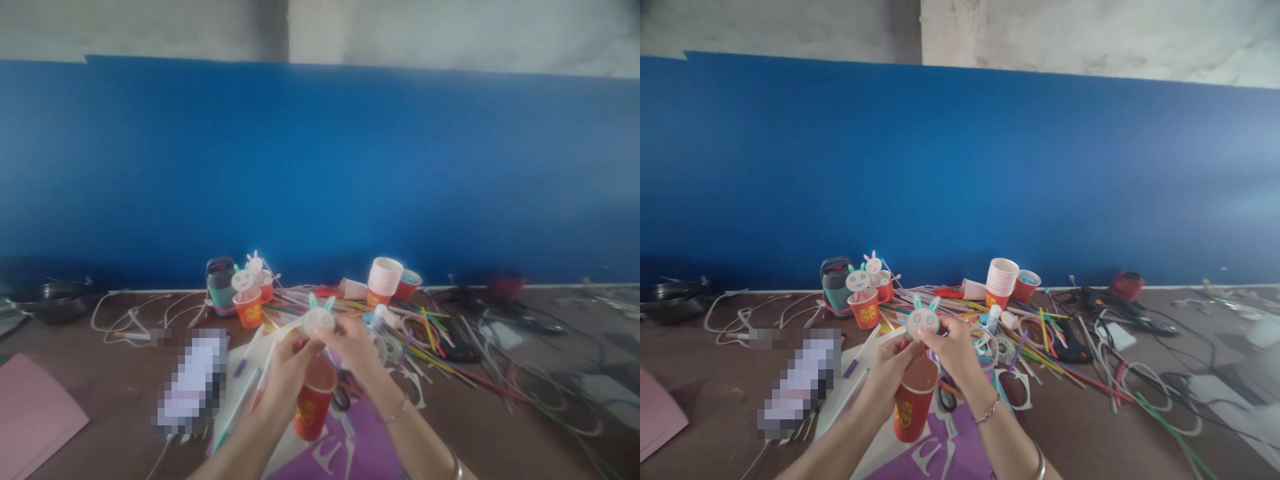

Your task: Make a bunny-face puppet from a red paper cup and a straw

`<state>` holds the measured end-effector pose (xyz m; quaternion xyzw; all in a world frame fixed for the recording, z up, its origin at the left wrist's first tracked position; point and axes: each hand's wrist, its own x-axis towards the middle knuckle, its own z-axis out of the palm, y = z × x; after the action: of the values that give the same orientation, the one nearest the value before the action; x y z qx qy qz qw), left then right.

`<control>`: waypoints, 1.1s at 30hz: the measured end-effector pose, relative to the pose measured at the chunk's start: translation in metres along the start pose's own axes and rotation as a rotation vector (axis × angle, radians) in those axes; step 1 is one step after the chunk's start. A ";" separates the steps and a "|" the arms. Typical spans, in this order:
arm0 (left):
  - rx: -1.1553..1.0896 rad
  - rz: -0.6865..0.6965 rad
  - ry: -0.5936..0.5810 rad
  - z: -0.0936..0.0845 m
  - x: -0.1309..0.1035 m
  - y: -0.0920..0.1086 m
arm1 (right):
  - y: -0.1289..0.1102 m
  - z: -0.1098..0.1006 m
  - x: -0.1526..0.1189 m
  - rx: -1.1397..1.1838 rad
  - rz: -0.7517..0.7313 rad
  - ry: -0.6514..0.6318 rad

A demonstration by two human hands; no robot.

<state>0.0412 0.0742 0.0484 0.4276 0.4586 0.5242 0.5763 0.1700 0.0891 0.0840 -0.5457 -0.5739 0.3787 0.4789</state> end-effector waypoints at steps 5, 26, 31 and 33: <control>-0.010 0.001 0.006 0.000 -0.001 -0.001 | -0.007 0.000 -0.004 -0.045 0.016 0.019; -0.077 -0.012 -0.014 0.001 0.001 0.003 | -0.007 -0.002 -0.003 -0.011 0.124 -0.045; -0.072 -0.008 -0.020 0.001 0.002 0.001 | -0.002 -0.003 -0.001 -0.039 0.121 -0.068; -0.071 -0.004 -0.022 0.001 0.002 -0.001 | 0.001 -0.004 0.001 0.006 0.069 -0.133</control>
<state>0.0425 0.0756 0.0478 0.4116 0.4341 0.5342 0.5973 0.1745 0.0898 0.0844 -0.5373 -0.5840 0.4324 0.4280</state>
